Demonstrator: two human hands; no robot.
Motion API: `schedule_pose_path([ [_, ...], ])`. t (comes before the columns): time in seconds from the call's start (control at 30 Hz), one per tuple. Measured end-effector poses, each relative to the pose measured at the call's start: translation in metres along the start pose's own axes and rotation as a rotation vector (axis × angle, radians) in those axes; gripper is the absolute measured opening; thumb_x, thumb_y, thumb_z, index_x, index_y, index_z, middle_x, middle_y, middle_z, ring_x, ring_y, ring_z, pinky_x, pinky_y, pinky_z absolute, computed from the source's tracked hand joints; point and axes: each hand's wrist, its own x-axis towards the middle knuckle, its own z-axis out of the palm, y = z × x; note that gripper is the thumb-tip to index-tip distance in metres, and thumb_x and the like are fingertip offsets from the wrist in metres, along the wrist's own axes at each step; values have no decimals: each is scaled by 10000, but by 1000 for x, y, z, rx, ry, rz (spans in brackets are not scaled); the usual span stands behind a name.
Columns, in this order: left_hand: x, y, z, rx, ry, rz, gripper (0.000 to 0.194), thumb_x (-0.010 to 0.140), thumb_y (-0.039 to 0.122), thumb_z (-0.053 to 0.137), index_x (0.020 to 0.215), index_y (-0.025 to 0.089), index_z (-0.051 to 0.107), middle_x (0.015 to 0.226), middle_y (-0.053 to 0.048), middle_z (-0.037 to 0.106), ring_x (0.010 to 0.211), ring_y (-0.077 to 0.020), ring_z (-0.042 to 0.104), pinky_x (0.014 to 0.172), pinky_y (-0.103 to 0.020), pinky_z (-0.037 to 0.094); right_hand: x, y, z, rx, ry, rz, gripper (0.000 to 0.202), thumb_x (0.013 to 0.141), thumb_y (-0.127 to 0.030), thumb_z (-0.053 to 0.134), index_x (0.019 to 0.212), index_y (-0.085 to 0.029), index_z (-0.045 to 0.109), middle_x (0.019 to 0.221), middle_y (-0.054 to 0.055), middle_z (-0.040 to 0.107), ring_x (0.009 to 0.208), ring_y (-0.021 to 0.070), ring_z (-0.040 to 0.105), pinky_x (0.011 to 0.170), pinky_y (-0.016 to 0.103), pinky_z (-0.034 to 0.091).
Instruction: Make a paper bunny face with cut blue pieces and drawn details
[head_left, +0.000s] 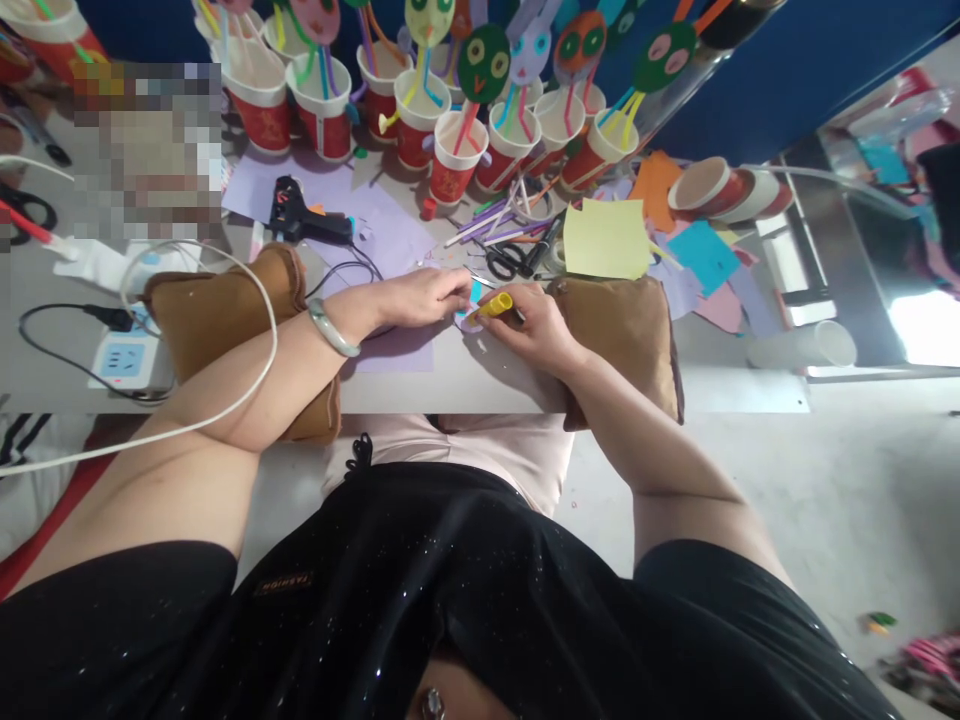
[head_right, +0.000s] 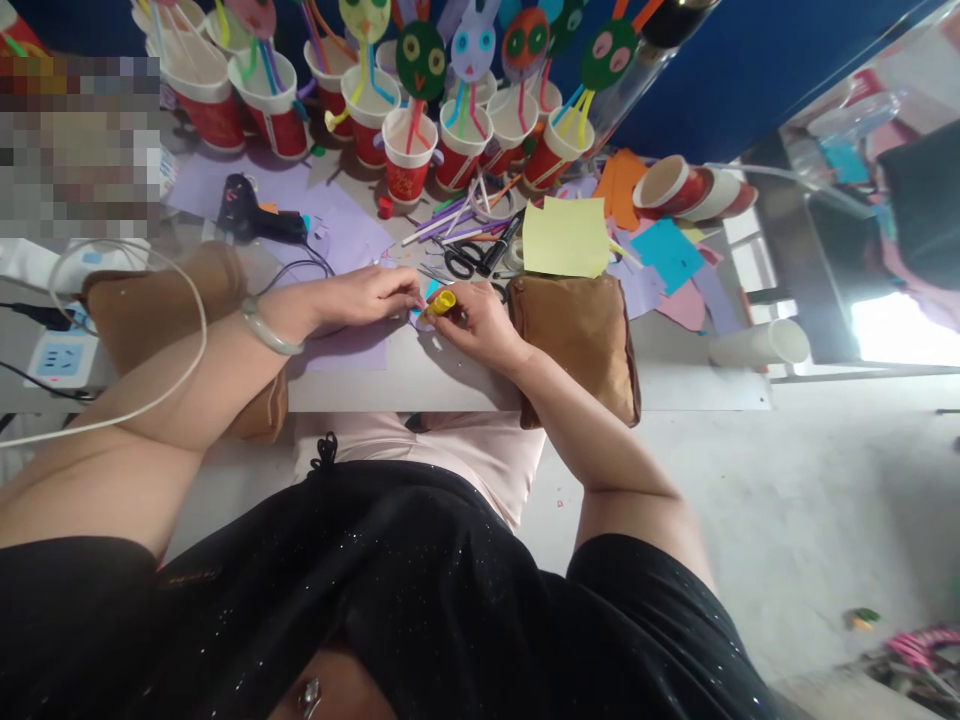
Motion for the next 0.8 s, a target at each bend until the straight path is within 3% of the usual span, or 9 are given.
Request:
schedule_pose_path([
  [0.3,-4,10,-7,96,-87,-26,179,1015,329,496,1054,199,611,875,-26,665,814,-164,587,765,-263,409,-1,3,2,-62,-45,-92,210,979,-419,591,1024,-244,697,1007,84,800,908,274,728,957,472,498],
  [0.57,-11,27,-16,152,-211,-108,251,1021,285,450,1187,186,610,1063,-60,703,1016,-201,640,936,-302,441,-1,7,5,-94,-64,-118,245,990,-439,572,1070,-240,689,906,71,778,836,260,713,950,463,484],
  [0.8,-10,19,-12,213,-209,-64,223,1012,306,459,1147,211,608,1019,-65,690,944,-223,627,860,-331,431,-2,8,-1,-61,-86,-117,212,979,-421,592,1058,-250,690,952,69,784,857,256,708,977,467,479],
])
